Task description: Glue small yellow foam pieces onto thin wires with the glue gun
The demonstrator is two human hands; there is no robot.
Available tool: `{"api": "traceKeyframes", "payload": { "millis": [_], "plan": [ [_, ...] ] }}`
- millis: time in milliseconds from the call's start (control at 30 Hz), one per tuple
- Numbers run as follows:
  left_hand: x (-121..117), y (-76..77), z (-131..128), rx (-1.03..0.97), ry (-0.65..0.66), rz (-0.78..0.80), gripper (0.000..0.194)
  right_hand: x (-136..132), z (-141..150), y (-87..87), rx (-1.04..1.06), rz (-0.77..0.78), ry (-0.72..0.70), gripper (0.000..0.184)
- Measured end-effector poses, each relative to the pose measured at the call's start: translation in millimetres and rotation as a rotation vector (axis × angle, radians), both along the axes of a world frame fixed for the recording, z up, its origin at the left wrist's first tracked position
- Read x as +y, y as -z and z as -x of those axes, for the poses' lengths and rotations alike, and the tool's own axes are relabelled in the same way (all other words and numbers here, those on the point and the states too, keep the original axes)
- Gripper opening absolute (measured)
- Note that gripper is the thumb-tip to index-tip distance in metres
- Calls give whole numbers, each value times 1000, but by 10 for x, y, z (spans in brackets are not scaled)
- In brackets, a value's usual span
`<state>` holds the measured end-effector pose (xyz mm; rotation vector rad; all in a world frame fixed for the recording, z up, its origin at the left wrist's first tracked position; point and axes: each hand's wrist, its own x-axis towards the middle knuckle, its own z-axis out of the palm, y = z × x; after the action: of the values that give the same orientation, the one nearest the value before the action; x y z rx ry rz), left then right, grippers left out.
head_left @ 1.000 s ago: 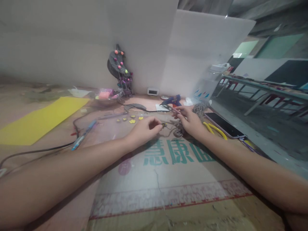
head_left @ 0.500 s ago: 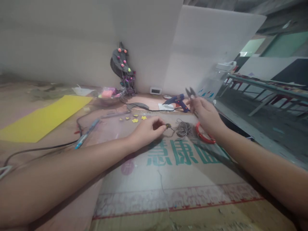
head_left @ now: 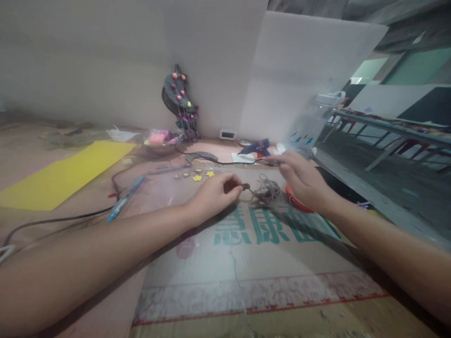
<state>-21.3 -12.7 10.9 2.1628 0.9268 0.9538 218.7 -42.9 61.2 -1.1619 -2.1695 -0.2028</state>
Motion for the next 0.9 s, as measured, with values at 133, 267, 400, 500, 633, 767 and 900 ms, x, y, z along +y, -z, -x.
{"api": "traceKeyframes", "payload": {
  "millis": [133,267,400,500,633,767,900],
  "plan": [
    [-26,-17,15,43,-30,-79,11,4,144,355,34,26,-25,28],
    [-33,-9,31,54,-37,-151,11,29,117,467,46,78,13,27],
    [-37,-6,37,60,-32,-204,11,13,103,438,-88,51,-20,31],
    [-36,-3,39,74,-24,-208,11,-6,115,419,-171,1,-33,29],
    [-32,5,43,92,-27,-217,11,0,104,429,-193,-13,-6,27],
    [-37,-1,44,113,-20,-224,11,10,85,443,-206,2,-7,28],
    [-39,-10,44,130,-13,-249,11,6,88,448,-229,5,-37,29]
  ]
}}
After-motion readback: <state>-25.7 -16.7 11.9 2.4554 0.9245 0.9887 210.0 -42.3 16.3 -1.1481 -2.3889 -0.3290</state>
